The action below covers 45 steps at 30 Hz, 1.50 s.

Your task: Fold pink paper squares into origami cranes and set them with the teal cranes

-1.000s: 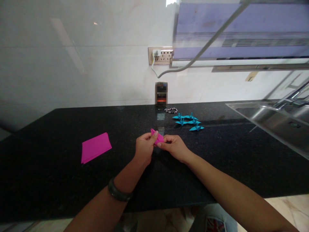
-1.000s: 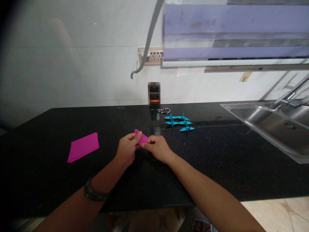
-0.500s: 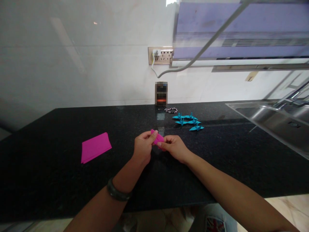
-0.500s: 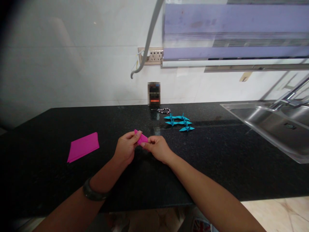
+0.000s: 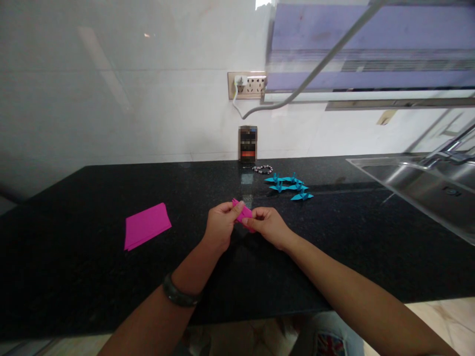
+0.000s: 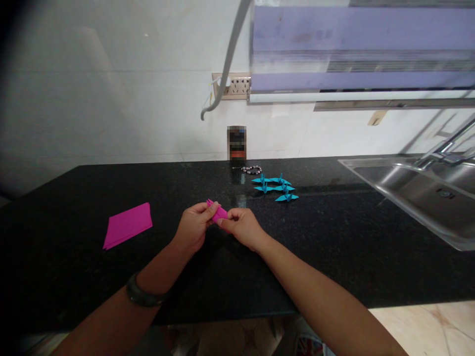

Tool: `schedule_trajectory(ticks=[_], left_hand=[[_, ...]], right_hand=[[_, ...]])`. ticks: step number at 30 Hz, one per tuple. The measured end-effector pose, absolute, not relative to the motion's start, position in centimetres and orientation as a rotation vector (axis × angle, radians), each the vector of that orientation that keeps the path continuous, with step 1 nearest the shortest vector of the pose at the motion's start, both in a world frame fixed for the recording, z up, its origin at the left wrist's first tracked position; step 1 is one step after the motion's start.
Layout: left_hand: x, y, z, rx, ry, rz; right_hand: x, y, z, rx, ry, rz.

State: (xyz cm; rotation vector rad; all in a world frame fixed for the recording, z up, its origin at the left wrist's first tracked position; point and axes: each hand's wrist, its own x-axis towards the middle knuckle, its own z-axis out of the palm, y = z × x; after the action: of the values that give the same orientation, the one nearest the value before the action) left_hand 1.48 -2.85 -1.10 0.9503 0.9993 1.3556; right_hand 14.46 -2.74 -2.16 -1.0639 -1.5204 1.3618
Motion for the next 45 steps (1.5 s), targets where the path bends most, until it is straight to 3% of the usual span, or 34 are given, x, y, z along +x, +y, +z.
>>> schedule_trajectory(ticks=[10, 17, 33, 45], left_hand=[[1.8, -3.0, -1.3, 0.959, 1.038, 1.398], [1.8, -3.0, -1.2, 1.002, 1.054, 1.373], [1.8, -3.1, -1.0, 1.09, 1.151, 1.433], [1.0, -2.2, -1.0, 0.889, 1.061, 1.576]], right_hand=[[14.7, -2.4, -2.4, -1.013, -1.642, 1.183], [14.2, -2.8, -2.1, -0.989, -1.481, 1.491], [14.1, -2.9, -1.7, -1.042, -1.444, 1.588], [14.5, -2.8, -1.8, -1.159, -1.638, 1.365]])
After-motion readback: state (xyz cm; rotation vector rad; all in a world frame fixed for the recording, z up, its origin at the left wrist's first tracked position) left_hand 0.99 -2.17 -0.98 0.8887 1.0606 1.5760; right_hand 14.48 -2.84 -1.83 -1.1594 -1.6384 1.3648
